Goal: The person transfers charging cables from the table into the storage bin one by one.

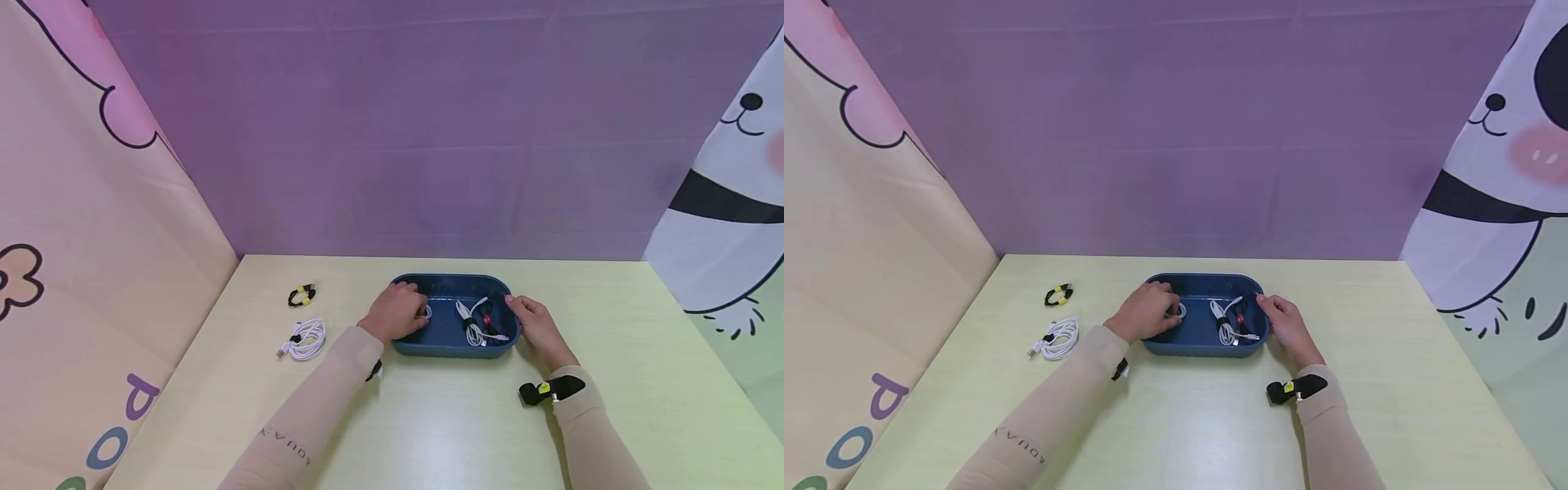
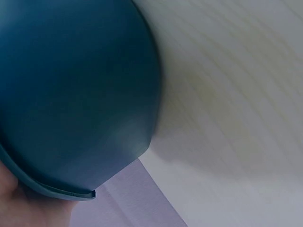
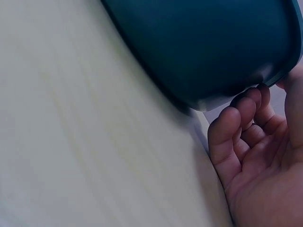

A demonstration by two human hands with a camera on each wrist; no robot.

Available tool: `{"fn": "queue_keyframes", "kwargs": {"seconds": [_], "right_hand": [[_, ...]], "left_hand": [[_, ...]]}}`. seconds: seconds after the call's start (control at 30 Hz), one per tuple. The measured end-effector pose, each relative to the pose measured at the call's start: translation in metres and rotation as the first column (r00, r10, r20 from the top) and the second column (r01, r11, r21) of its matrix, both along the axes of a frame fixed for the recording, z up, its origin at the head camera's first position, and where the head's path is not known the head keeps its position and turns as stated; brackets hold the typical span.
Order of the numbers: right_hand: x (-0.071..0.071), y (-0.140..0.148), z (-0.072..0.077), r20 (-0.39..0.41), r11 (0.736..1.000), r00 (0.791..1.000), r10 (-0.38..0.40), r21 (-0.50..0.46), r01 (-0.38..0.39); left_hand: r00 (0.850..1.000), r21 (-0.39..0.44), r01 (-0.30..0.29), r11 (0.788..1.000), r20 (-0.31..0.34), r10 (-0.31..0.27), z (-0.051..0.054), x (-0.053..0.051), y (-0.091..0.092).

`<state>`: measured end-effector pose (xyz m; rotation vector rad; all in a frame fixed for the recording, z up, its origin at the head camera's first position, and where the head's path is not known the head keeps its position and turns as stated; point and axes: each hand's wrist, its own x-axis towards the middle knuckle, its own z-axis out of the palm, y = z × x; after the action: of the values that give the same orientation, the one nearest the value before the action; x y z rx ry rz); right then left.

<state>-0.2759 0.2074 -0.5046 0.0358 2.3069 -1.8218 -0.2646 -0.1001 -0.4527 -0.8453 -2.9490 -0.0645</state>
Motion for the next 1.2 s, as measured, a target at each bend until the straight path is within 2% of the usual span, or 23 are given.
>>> {"fn": "queue_keyframes", "kwargs": {"seconds": [0.4,0.7,1.07,1.2], "right_hand": [[0.004,0.0,0.002,-0.015,1.0,1.0,-0.014,-0.001,0.014],[0.003,0.002,0.002,0.003,1.0,1.0,-0.009,0.009,0.009],[0.003,0.002,0.0,-0.01,1.0,1.0,-0.013,-0.004,0.012],[0.006,-0.002,0.007,-0.016,0.999,1.0,-0.007,-0.037,0.007]], "left_hand": [[1.0,-0.079,-0.017,0.997,-0.004,0.017,-0.001,-0.005,0.004],[0.998,-0.147,-0.039,0.988,-0.057,0.031,-0.005,-0.005,0.01],[0.994,-0.141,-0.051,0.989,-0.104,0.036,-0.006,-0.005,0.012],[0.993,-0.136,-0.052,0.989,-0.115,0.036,-0.005,-0.003,0.012]]}}
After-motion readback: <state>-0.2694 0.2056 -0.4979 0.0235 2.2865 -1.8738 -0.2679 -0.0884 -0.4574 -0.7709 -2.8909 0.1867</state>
